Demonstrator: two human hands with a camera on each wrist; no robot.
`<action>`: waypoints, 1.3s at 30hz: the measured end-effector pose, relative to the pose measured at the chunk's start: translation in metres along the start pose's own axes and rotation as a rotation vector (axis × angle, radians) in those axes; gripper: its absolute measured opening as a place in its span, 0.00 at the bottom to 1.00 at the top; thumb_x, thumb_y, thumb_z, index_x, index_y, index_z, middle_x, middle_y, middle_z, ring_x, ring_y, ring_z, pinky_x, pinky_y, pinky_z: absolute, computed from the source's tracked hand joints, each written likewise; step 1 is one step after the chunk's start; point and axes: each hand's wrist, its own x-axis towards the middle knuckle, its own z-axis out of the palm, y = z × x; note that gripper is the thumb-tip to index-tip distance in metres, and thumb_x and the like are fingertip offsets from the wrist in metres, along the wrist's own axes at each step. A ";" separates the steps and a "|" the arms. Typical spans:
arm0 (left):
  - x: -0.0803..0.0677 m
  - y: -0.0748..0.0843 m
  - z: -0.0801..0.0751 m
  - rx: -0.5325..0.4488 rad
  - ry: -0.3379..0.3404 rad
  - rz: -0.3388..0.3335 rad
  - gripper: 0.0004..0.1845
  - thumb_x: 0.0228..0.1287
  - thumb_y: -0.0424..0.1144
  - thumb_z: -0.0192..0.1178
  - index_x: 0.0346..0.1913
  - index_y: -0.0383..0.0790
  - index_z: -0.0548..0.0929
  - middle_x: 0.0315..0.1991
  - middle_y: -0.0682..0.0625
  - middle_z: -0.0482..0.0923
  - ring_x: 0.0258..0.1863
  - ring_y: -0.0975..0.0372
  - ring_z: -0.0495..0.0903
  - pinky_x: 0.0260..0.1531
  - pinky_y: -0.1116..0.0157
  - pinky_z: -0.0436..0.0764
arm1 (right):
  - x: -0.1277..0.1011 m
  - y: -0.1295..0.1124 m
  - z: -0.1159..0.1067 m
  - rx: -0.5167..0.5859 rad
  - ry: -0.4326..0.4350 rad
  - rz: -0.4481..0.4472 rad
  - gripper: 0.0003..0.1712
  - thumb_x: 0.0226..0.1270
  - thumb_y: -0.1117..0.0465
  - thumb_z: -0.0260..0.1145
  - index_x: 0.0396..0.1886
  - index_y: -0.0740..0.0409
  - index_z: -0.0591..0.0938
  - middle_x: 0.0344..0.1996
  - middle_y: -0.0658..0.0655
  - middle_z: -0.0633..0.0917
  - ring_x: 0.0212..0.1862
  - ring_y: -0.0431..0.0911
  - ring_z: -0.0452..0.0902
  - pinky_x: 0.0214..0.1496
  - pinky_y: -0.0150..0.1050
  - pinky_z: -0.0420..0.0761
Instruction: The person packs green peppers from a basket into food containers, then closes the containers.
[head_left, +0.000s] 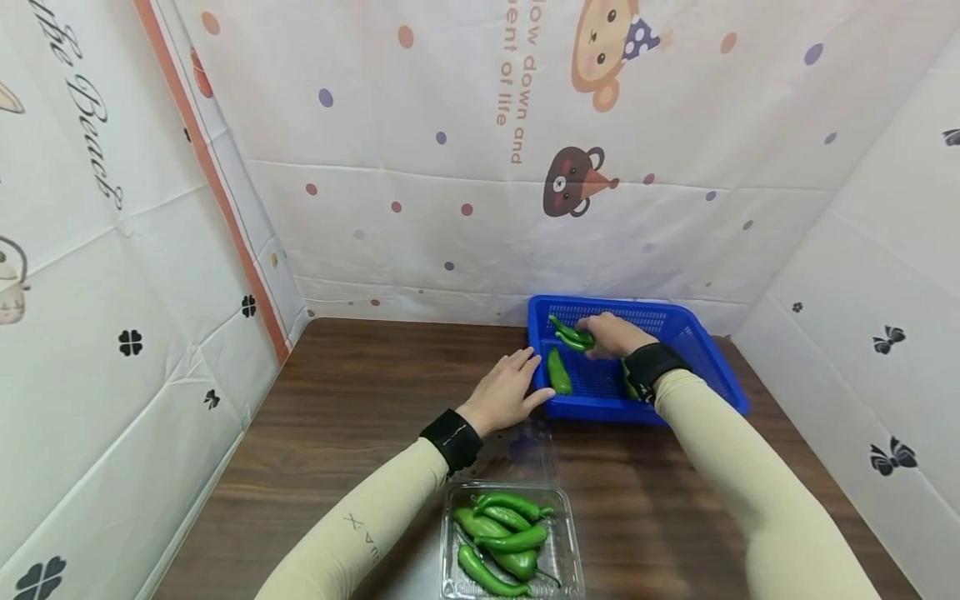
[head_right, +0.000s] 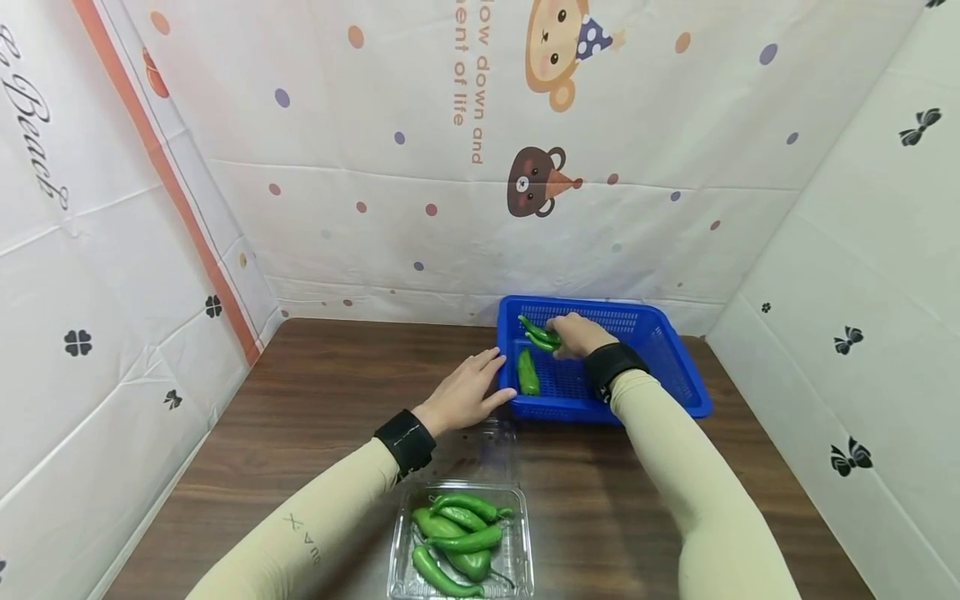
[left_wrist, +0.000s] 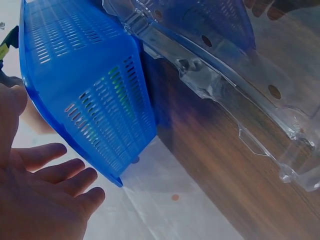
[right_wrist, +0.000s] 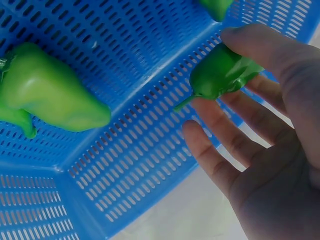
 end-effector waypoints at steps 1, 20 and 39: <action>-0.001 0.000 0.000 -0.003 0.000 0.000 0.37 0.80 0.60 0.47 0.76 0.34 0.67 0.77 0.38 0.62 0.78 0.51 0.59 0.78 0.55 0.57 | -0.001 0.000 0.000 -0.001 0.000 -0.004 0.29 0.65 0.63 0.75 0.64 0.67 0.79 0.42 0.60 0.84 0.41 0.50 0.80 0.45 0.50 0.83; -0.017 -0.010 -0.005 -0.070 0.003 0.020 0.38 0.78 0.60 0.52 0.77 0.36 0.65 0.78 0.39 0.62 0.78 0.52 0.59 0.78 0.53 0.56 | -0.032 -0.015 -0.010 -0.008 0.030 -0.082 0.35 0.66 0.58 0.76 0.68 0.66 0.76 0.50 0.62 0.85 0.51 0.57 0.83 0.50 0.52 0.84; -0.039 -0.018 -0.009 -0.079 0.018 0.086 0.43 0.72 0.65 0.56 0.78 0.39 0.65 0.78 0.40 0.61 0.78 0.49 0.59 0.78 0.50 0.55 | -0.060 -0.025 -0.012 -0.023 0.097 -0.173 0.35 0.64 0.57 0.76 0.67 0.67 0.77 0.48 0.61 0.86 0.44 0.50 0.83 0.45 0.48 0.84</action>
